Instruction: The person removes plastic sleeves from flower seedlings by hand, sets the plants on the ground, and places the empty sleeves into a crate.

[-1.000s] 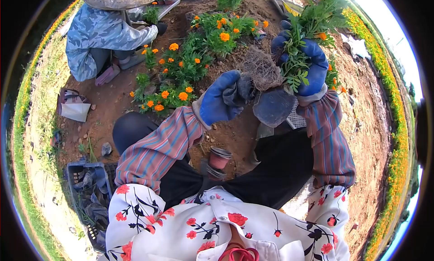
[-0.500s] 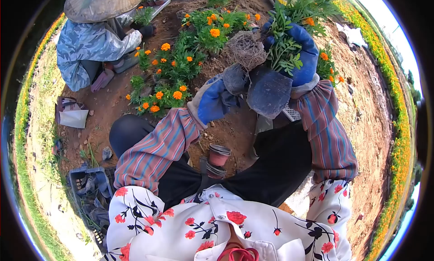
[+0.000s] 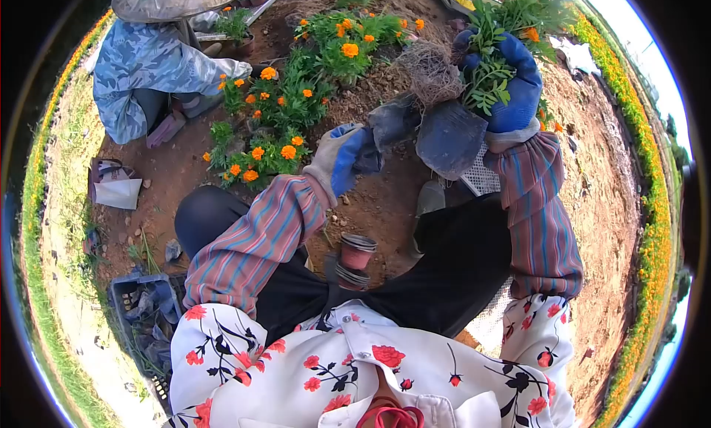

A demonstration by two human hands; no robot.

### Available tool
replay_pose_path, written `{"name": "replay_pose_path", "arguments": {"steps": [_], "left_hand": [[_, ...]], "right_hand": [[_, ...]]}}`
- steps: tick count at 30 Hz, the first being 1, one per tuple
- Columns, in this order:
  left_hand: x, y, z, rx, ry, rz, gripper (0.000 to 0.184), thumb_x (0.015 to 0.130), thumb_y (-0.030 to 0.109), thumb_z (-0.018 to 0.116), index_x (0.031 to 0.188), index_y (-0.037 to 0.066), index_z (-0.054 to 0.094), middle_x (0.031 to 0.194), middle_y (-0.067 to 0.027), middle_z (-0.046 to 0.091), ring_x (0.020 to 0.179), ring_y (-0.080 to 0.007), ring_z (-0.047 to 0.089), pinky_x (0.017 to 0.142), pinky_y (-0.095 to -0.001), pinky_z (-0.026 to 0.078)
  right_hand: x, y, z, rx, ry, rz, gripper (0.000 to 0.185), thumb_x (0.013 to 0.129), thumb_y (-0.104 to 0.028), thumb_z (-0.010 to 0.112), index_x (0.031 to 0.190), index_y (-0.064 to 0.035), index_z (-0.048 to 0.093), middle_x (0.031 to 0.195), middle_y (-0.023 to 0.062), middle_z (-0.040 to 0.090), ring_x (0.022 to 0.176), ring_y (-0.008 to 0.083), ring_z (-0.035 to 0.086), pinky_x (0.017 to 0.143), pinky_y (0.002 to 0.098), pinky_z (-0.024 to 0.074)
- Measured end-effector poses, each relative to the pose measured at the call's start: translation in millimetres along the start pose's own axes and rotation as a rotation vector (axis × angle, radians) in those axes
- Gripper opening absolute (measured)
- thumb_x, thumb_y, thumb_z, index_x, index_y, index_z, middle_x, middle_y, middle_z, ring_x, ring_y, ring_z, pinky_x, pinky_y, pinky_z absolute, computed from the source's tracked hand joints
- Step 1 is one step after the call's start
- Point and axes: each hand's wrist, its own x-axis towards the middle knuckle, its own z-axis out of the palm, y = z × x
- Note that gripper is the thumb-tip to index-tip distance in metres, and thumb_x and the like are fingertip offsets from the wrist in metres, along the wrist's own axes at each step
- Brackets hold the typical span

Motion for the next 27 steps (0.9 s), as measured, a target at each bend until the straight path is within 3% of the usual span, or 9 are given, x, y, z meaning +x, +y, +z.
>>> {"name": "replay_pose_path", "arguments": {"steps": [4, 7, 9, 10, 13, 14, 18, 20, 27], "left_hand": [[-5.7, -3.2, -17.1, 0.139, 0.171, -0.045, 0.011, 0.084, 0.009, 0.053, 0.093, 0.003, 0.055, 0.087, -0.0079, 0.06, 0.064, -0.0151, 0.059, 0.059, -0.0316, 0.055], [-6.0, -1.5, 1.6, 0.259, 0.093, -0.016, 0.009, 0.083, 0.008, 0.054, 0.09, 0.002, 0.054, 0.087, -0.0086, 0.06, 0.067, -0.015, 0.06, 0.061, -0.0329, 0.055], [-7.9, -0.8, 12.7, 0.219, 0.018, -0.069, 0.01, 0.082, 0.006, 0.055, 0.092, 0.002, 0.054, 0.089, -0.0088, 0.06, 0.07, -0.0163, 0.062, 0.067, -0.0355, 0.055], [-5.9, -5.3, 18.1, 0.151, -0.026, -0.049, 0.016, 0.083, 0.007, 0.053, 0.097, -0.001, 0.052, 0.089, -0.0105, 0.06, 0.073, -0.0179, 0.062, 0.069, -0.0349, 0.055], [-5.7, -7.9, 37.6, -0.096, -0.145, -0.087, 0.024, 0.085, 0.012, 0.051, 0.105, -0.002, 0.05, 0.095, -0.0129, 0.059, 0.084, -0.0206, 0.061, 0.077, -0.0353, 0.053], [-8.0, -6.0, 42.6, -0.284, -0.219, -0.152, 0.026, 0.087, 0.016, 0.05, 0.107, -0.001, 0.05, 0.101, -0.0137, 0.058, 0.092, -0.0218, 0.059, 0.082, -0.0363, 0.051], [-14.8, -1.6, 47.9, -0.484, -0.356, -0.186, 0.029, 0.088, 0.022, 0.049, 0.108, 0.002, 0.05, 0.108, -0.0137, 0.055, 0.1, -0.0243, 0.056, 0.087, -0.0384, 0.048], [-11.8, -7.8, 43.4, -0.479, -0.302, -0.208, 0.026, 0.089, 0.022, 0.046, 0.109, 0.006, 0.051, 0.11, -0.0101, 0.055, 0.099, -0.0239, 0.056, 0.091, -0.041, 0.044], [-9.7, -11.8, 18.8, -0.551, -0.399, -0.176, 0.033, 0.088, 0.03, 0.048, 0.114, 0.011, 0.049, 0.116, -0.0106, 0.052, 0.103, -0.027, 0.053, 0.088, -0.0441, 0.045]], "right_hand": [[-0.5, -10.8, -3.0, -0.147, 0.033, -0.216, 0.023, 0.081, -0.009, 0.047, 0.098, 0.0052, 0.054, 0.1, 0.0218, 0.056, 0.09, 0.0317, 0.056, 0.071, 0.0393, 0.0524], [-6.2, -0.6, -3.4, -0.269, 0.148, -0.252, 0.02, 0.084, -0.006, 0.044, 0.097, 0.0045, 0.055, 0.094, 0.0172, 0.059, 0.084, 0.0272, 0.059, 0.068, 0.0383, 0.0533], [-7.4, 19.9, -5.4, -0.566, 0.149, -0.311, 0.024, 0.08, -0.007, 0.053, 0.101, 0.0047, 0.053, 0.098, 0.0159, 0.057, 0.085, 0.0255, 0.059, 0.074, 0.0379, 0.0522], [-7.2, 25.7, -5.4, -0.363, 0.047, -0.217, 0.033, 0.073, 0.005, 0.061, 0.104, 0.0042, 0.052, 0.097, 0.0125, 0.058, 0.084, 0.0196, 0.059, 0.074, 0.0343, 0.0519], [0.0, 30.1, 3.1, -0.2, 0.206, -0.032, 0.034, 0.072, 0.01, 0.058, 0.106, 0.004, 0.051, 0.099, 0.0117, 0.057, 0.086, 0.0181, 0.059, 0.075, 0.0323, 0.0516], [2.9, 44.6, -6.8, -0.661, 0.178, -0.312, 0.023, 0.083, -0.003, 0.048, 0.105, 0.0038, 0.051, 0.1, 0.0127, 0.057, 0.084, 0.0215, 0.06, 0.074, 0.0353, 0.0521], [6.0, 43.7, 9.2, -0.65, 0.275, -0.284, 0.026, 0.087, -0.012, 0.04, 0.105, 0.0023, 0.052, 0.1, 0.0133, 0.057, 0.083, 0.0246, 0.06, 0.073, 0.0381, 0.052], [2.4, 41.4, 37.9, -0.373, 0.491, -0.082, 0.027, 0.087, -0.014, 0.039, 0.103, 0.0011, 0.053, 0.098, 0.0134, 0.057, 0.081, 0.0259, 0.06, 0.072, 0.0403, 0.0517], [21.7, 42.1, -12.2, -0.307, 0.357, -0.086, 0.029, 0.086, -0.02, 0.04, 0.105, -0.0025, 0.054, 0.1, 0.0131, 0.058, 0.088, 0.0284, 0.058, 0.077, 0.044, 0.0497]]}}
